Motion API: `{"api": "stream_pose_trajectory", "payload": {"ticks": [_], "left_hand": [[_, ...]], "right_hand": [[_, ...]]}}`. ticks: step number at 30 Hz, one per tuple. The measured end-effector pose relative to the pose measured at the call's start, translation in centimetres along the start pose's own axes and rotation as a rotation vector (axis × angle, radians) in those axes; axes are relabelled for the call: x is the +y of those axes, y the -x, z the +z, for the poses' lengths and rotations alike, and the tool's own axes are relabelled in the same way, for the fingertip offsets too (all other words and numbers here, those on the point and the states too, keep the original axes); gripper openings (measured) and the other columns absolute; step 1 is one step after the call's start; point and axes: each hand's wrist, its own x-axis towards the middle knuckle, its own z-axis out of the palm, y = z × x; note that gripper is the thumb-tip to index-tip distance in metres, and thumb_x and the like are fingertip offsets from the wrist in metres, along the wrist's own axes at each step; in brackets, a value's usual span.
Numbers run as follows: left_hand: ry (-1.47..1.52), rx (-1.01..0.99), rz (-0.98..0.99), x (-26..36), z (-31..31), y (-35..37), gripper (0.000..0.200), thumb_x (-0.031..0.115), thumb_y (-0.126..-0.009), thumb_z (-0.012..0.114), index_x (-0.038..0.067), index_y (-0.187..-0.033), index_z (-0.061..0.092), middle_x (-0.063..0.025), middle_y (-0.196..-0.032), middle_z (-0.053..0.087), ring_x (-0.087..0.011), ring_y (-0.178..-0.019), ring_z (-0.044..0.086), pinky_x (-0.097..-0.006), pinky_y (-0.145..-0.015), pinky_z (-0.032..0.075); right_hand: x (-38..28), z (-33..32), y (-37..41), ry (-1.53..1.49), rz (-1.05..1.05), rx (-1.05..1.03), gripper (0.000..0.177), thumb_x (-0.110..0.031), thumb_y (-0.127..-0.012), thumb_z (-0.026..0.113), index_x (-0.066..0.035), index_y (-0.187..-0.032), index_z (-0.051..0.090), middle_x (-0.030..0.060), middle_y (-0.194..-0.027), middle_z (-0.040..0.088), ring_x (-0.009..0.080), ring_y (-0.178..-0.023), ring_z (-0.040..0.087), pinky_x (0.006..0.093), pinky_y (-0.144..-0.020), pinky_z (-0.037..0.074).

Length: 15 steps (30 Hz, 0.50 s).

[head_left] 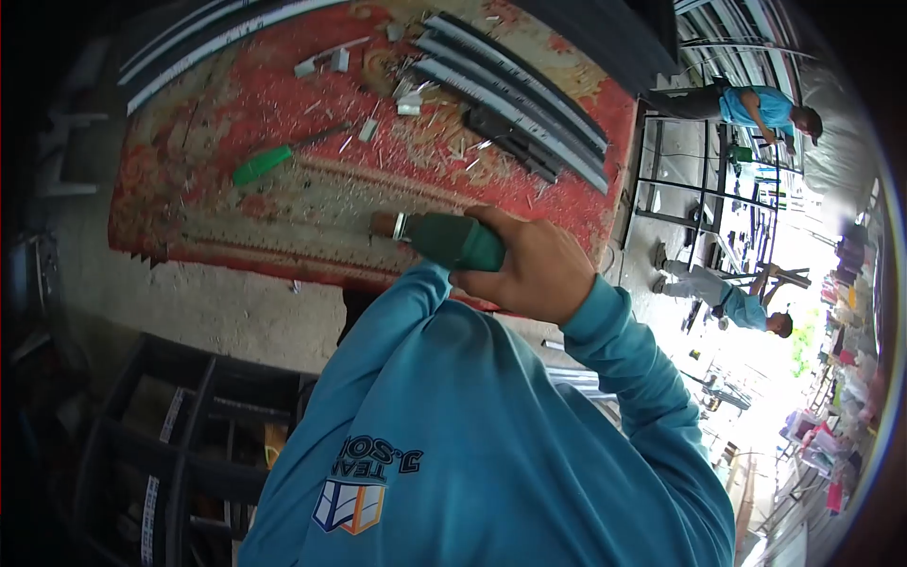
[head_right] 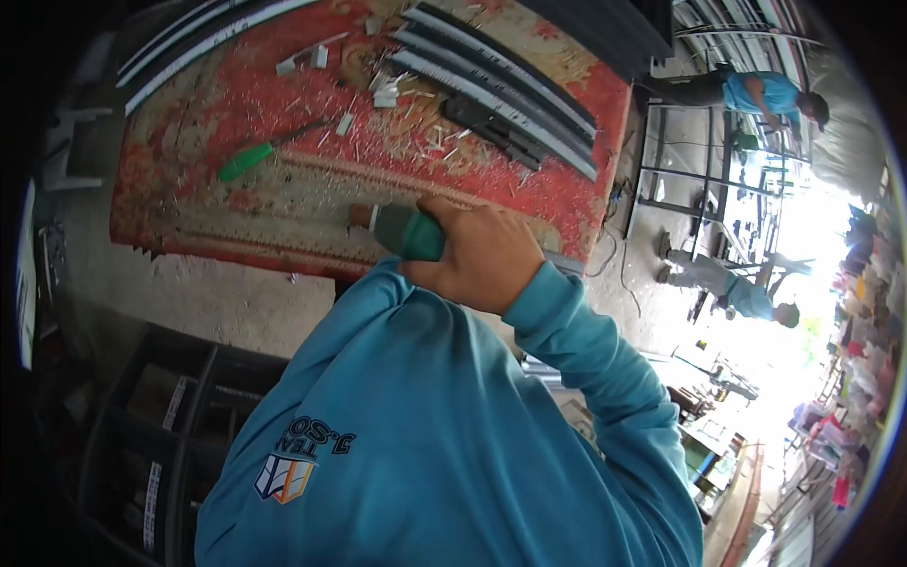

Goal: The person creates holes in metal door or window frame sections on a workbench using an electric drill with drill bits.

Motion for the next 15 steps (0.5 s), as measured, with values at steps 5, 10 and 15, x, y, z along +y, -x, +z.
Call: {"api": "stream_pose_trajectory", "payload": {"ticks": [5,10,15], "left_hand": [[-0.784,-0.096,0.240,4.7,-2.4,0.2,0.074,0.063,-0.084,0.072,0.012,-0.138,0.062,-0.0116,-0.145,0.059,-0.0357,-0.139,0.049,-0.0503,-0.114,0.042],[-1.273,-0.282,0.217,9.0,-3.6,3.5,0.076,0.065,-0.079,0.078,0.014,-0.134,0.064,-0.0095,-0.137,0.064,-0.0350,-0.129,0.056,-0.0518,-0.106,0.047],[-1.338,-0.270,0.181,8.2,-3.7,4.6,0.082,0.070,-0.076,0.078,0.013,-0.134,0.065,-0.0087,-0.132,0.068,-0.0320,-0.127,0.059,-0.0498,-0.108,0.048]], "right_hand": [[3.9,-2.0,5.0,-0.304,-0.054,0.170,0.059,-0.032,-0.082,0.085,-0.002,-0.129,0.064,0.0171,-0.087,0.075,0.0363,-0.081,0.075,0.0448,-0.077,0.057],[11.3,-1.2,11.2,-0.652,0.136,0.453,0.062,-0.039,-0.080,0.085,0.001,-0.124,0.067,0.0208,-0.101,0.075,0.0346,-0.097,0.075,0.0420,-0.087,0.056],[20.8,3.1,17.3,-0.625,0.384,0.814,0.063,-0.034,-0.080,0.086,0.001,-0.129,0.066,0.0175,-0.104,0.076,0.0259,-0.099,0.074,0.0385,-0.089,0.055]]}}
